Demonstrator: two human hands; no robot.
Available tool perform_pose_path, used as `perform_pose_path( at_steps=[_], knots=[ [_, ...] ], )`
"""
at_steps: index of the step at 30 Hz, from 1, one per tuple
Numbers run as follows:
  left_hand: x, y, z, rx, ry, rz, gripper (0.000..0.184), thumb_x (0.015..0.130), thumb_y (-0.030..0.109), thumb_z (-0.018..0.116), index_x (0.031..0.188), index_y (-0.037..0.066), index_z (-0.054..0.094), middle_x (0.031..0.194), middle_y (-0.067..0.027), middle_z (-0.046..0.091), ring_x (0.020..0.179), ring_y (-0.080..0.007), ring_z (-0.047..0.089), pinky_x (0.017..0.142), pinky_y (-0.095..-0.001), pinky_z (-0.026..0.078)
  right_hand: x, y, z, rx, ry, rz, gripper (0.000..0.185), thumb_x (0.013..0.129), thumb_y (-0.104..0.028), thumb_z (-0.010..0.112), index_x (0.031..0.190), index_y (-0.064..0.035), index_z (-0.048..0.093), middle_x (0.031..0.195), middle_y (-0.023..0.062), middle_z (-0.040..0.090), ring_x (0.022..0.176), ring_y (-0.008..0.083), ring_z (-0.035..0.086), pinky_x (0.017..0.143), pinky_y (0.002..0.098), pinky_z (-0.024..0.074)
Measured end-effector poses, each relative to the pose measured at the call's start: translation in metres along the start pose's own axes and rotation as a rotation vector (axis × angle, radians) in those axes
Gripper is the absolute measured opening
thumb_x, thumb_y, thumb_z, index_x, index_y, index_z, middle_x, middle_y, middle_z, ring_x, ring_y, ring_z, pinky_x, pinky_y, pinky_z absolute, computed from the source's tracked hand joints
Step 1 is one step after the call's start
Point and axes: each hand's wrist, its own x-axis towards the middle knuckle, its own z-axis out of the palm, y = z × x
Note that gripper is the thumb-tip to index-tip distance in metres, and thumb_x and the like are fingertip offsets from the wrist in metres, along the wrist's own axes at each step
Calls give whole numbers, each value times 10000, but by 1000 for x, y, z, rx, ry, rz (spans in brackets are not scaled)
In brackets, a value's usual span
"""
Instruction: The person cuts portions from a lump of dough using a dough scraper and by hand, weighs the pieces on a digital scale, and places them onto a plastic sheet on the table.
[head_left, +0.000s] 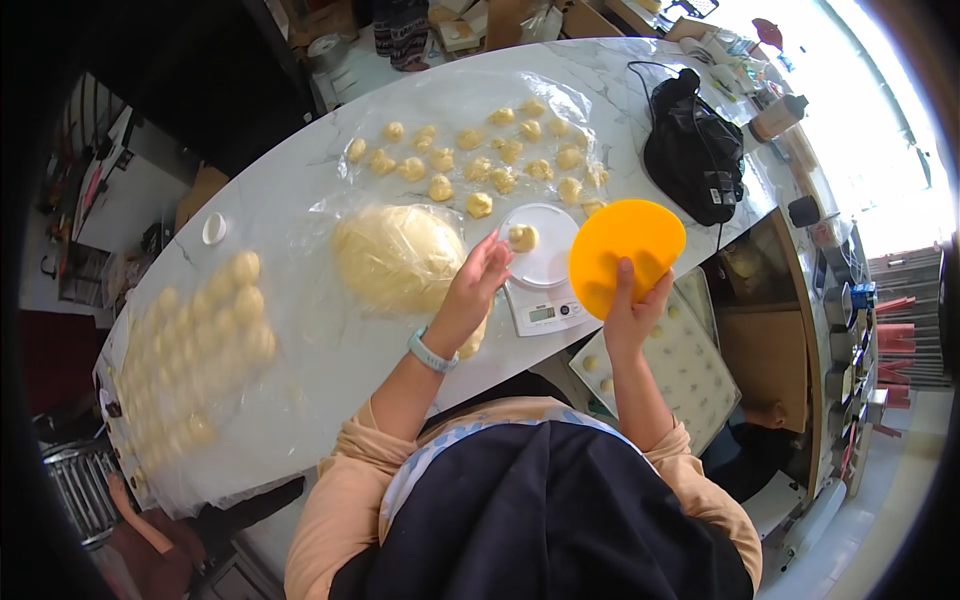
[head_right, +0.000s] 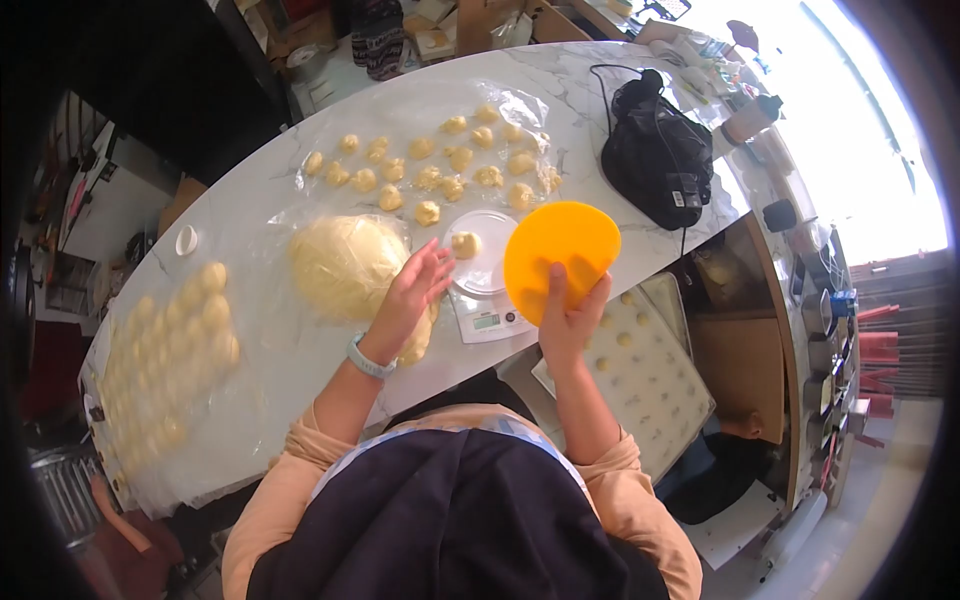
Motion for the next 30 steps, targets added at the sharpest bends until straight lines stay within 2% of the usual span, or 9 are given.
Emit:
perform_pose_path(
  at_steps=[1, 2, 5, 11, 17, 20, 23, 26, 30],
  knots=[
    [-1, -3, -1, 127, -13, 15, 508, 960, 287, 518, 1340, -28, 395, 1293, -154, 464, 1222, -224, 457, 1028, -339, 382, 2, -1, -3, -11, 23, -2, 273, 932, -169, 582, 1134, -38, 454, 1037, 60, 572, 942, 115, 555, 818, 240, 452],
    [-9, -12, -4, 352, 67, 188, 571, 885, 308, 634, 1309, -25, 445, 1219, -176, 503, 1129, -266, 521, 959, -371, 423, 3, -1, -8, -27, 30, -1, 272, 932, -169, 582, 1133, -38, 455, 1038, 60, 573, 943, 115, 556, 818, 240, 453],
    [-50, -22, -23, 1258, 181, 483, 584, 812, 277, 701, 1268, -10, 478, 1114, -172, 521, 1043, -299, 518, 896, -405, 429, 0, 4, -19, -71, 36, 27, 270, 930, -165, 584, 1133, -38, 458, 1041, 59, 575, 945, 115, 560, 818, 241, 454],
    [-89, -30, -29, 1284, 227, 399, 465, 764, 214, 726, 1139, 3, 550, 1047, -144, 526, 977, -318, 512, 863, -424, 427, -2, 4, -23, -41, 66, 79, 266, 926, -139, 583, 1139, -36, 462, 1047, 59, 579, 944, 112, 567, 813, 244, 461],
    [-93, -44, -32, 1358, -58, 613, 521, 734, 200, 742, 1166, 11, 522, 1040, -146, 545, 1000, -318, 528, 848, -401, 451, 7, -2, -16, 38, 80, 27, 268, 920, -132, 593, 1134, -33, 466, 1040, 56, 586, 944, 109, 570, 809, 249, 467],
    [-90, -32, -26, 1280, 4, 420, 544, 732, 212, 744, 1186, 24, 512, 1079, -153, 535, 1004, -323, 547, 813, -380, 483, 5, 1, -14, 1, 81, 17, 269, 916, -142, 602, 1126, -32, 474, 1040, 55, 586, 946, 109, 571, 811, 248, 467],
    [-65, -9, -10, 1171, 132, 447, 569, 731, 257, 747, 1204, 41, 516, 1108, -174, 525, 980, -357, 571, 770, -405, 502, -1, -2, -8, -34, 73, 49, 271, 915, -152, 607, 1122, -32, 479, 1042, 58, 588, 947, 110, 572, 809, 246, 468],
    [-42, -11, -11, 1479, -115, 348, 550, 762, 223, 706, 1239, 49, 495, 1141, -167, 510, 908, -339, 608, 688, -396, 528, -9, -5, -4, -58, 63, 54, 272, 916, -158, 606, 1124, -34, 480, 1045, 61, 591, 944, 113, 575, 806, 247, 472],
    [-41, -33, -27, 1331, -41, 289, 480, 802, 160, 617, 1254, 59, 494, 1138, -174, 513, 868, -348, 619, 694, -412, 531, -11, -11, -9, -47, 70, 8, 270, 920, -156, 599, 1130, -35, 479, 1040, 58, 592, 937, 114, 577, 804, 249, 475]
  ],
)
